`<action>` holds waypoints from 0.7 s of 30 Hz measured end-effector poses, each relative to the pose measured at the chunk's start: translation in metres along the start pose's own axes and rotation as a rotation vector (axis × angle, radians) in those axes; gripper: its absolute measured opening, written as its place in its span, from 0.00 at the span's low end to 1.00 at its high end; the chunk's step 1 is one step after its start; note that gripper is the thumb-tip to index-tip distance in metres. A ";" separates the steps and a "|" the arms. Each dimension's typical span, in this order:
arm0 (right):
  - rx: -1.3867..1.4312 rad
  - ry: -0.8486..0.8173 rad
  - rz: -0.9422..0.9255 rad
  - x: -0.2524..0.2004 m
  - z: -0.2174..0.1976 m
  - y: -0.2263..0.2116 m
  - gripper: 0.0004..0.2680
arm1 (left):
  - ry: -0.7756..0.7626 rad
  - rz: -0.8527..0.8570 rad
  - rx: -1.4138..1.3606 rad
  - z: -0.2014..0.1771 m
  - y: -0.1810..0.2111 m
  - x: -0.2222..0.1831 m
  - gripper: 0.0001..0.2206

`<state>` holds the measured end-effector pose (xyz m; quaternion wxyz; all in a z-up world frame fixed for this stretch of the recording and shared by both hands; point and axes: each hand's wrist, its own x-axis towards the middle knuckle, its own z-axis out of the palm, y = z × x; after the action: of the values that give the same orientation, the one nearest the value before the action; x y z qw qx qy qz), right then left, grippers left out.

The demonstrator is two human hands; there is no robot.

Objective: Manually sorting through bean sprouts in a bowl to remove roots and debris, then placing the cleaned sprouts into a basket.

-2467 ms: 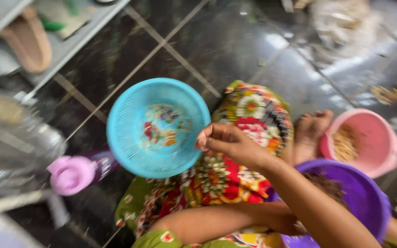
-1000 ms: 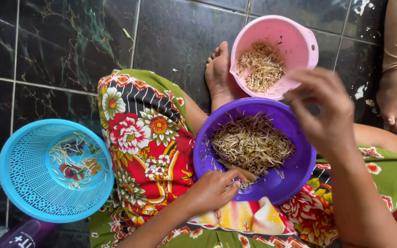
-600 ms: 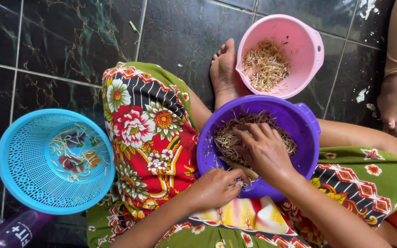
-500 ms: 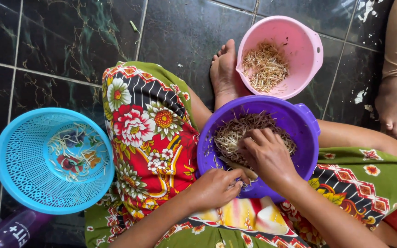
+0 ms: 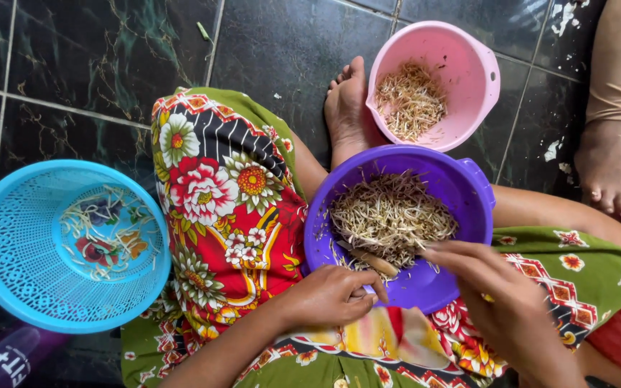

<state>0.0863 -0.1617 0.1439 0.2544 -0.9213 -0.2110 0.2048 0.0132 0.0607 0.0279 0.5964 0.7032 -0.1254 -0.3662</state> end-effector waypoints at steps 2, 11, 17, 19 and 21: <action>0.019 0.064 -0.065 -0.001 0.004 0.005 0.14 | -0.056 -0.007 -0.008 -0.006 0.006 -0.003 0.11; -0.245 -0.208 -0.007 -0.016 0.131 0.062 0.12 | -0.217 0.024 -0.121 -0.013 -0.002 -0.010 0.09; -0.423 -0.146 -0.016 -0.010 0.143 0.050 0.11 | -0.210 0.061 -0.114 -0.009 -0.008 -0.009 0.09; -0.406 -0.186 0.008 -0.011 0.134 0.043 0.11 | -0.199 0.065 -0.101 -0.009 -0.006 -0.010 0.09; -0.173 -0.237 0.109 -0.014 0.120 0.033 0.12 | -0.206 0.033 -0.101 -0.012 -0.002 -0.011 0.09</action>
<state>0.0260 -0.1489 0.0353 0.1361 -0.9192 -0.2061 0.3067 0.0127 0.0773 0.0300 0.6211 0.6287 -0.1791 -0.4324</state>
